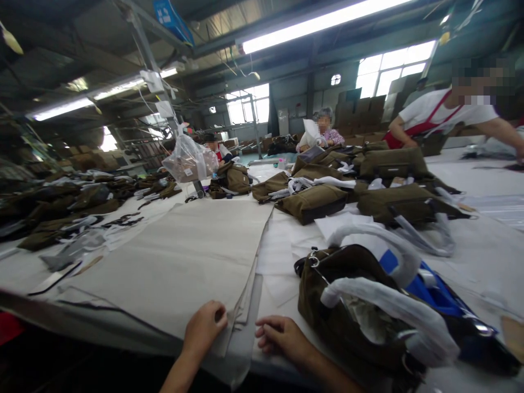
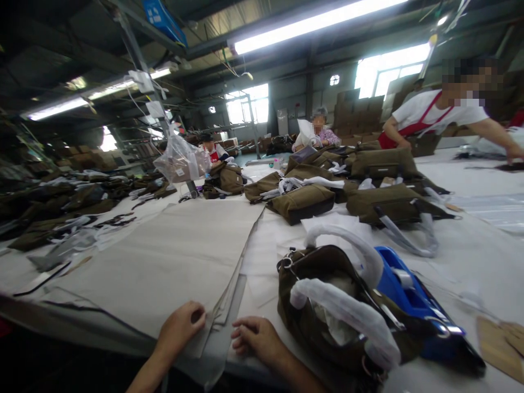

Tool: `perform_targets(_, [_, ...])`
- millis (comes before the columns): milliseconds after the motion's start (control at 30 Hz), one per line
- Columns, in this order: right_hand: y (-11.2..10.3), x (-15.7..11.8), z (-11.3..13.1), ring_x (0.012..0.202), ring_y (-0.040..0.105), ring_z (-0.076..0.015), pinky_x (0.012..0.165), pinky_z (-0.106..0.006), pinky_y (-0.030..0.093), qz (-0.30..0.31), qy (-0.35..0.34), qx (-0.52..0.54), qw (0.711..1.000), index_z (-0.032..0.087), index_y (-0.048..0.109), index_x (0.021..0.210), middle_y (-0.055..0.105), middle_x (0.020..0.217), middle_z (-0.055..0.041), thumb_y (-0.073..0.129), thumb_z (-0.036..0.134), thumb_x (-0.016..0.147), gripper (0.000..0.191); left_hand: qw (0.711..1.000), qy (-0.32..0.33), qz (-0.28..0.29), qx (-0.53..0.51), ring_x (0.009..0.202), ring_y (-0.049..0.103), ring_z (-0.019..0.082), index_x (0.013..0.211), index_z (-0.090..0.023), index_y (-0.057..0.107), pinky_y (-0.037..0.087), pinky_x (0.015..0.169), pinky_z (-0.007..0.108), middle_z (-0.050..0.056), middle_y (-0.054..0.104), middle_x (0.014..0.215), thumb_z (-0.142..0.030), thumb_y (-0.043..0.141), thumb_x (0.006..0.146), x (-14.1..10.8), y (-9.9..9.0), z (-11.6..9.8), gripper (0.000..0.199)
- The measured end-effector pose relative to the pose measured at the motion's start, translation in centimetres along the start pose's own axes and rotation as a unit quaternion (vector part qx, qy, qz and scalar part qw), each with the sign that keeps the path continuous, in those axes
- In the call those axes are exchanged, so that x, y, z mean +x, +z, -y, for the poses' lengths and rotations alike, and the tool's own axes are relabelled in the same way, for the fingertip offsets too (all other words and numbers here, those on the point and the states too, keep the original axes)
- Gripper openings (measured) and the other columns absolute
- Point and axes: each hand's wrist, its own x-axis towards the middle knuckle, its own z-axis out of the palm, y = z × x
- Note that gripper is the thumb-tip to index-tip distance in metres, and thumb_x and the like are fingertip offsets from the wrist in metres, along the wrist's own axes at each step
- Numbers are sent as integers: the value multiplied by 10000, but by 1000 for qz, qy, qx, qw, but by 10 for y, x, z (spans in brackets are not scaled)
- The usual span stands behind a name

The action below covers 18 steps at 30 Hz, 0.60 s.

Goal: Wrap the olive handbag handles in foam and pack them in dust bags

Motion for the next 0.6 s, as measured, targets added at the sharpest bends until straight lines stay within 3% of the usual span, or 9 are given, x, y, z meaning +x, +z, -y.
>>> perform_targets(233, [0, -1, 2, 667, 681, -142, 640, -271, 527, 11, 4, 34, 999, 97, 727, 951, 725, 835, -79, 876, 644, 548, 696, 992, 7, 9, -124, 776, 688, 212, 751, -202, 673, 487, 742, 263, 33, 728, 765, -392, 512, 777, 9, -7, 17, 250])
perform_targets(433, [3, 1, 2, 688, 681, -152, 656, -276, 520, 20, 7, 59, 998, 76, 721, 981, 722, 860, -101, 871, 646, 580, 713, 980, -7, -39, -194, 815, 690, 234, 809, -213, 616, 514, 761, 286, 43, 718, 799, -532, 453, 815, 7, -14, 26, 358])
perform_targets(600, [21, 18, 12, 967, 706, -230, 832, -334, 532, 11, 1, 111, 994, 126, 664, 1144, 707, 1129, -156, 779, 747, 636, 810, 973, -17, -78, -217, 904, 689, 255, 886, -239, 580, 503, 820, 310, 45, 712, 862, -562, 439, 870, 5, -29, 21, 353])
